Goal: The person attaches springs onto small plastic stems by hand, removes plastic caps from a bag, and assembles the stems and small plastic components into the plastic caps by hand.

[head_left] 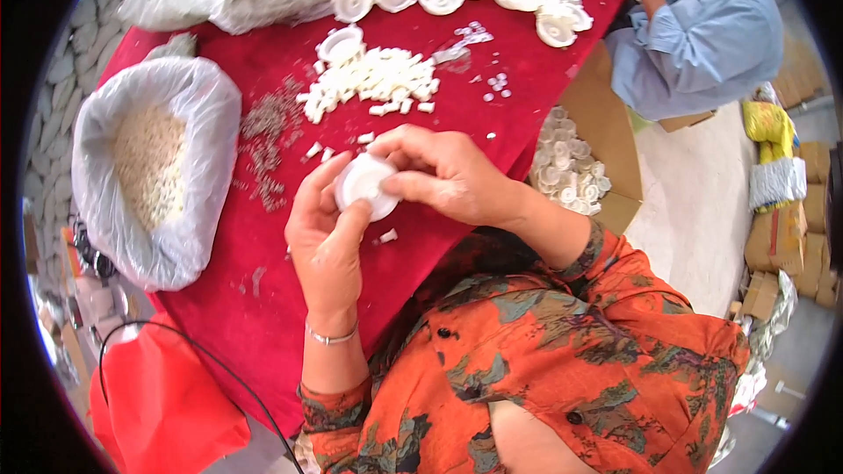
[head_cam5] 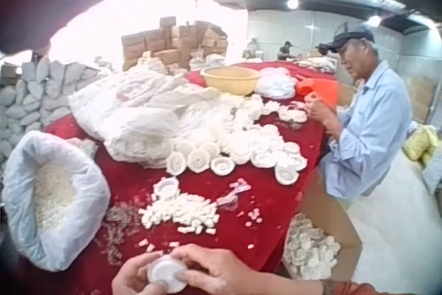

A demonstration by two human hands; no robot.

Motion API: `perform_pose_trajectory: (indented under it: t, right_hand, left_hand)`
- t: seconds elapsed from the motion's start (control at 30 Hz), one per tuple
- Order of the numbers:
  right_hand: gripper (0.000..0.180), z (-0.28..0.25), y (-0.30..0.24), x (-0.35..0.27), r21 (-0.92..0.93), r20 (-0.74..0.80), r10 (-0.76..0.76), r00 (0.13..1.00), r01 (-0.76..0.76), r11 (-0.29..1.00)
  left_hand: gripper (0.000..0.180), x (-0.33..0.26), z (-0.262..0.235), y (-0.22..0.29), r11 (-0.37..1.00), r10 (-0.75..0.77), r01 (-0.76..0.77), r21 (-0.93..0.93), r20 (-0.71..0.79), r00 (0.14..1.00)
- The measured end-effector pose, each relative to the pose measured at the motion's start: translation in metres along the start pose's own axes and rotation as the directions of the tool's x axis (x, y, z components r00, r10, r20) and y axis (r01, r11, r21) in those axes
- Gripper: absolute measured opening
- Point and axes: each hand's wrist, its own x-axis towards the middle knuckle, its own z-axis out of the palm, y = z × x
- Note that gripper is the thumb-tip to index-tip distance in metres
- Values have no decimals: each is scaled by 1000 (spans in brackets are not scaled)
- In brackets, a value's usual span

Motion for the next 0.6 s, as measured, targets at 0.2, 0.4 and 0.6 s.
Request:
perform_pose_trajectory:
  t: [0.2,0.4,0.6]
  right_hand:
    - [19,-43,-8,18,-638,49,-393,918,331,695]
    - [11,-165,18,64,-867,-301,-473,828,-32,497]
    - [13,-171,14,86,-949,-128,-328,936,-20,314]
  left_hand:
    - [38,0,-2,-2,998,26,-20,64,-92,995]
    - [36,6,-3,-6,997,35,-29,69,-94,995]
    - [37,9,-9,-9,999,28,-24,42,-107,994]
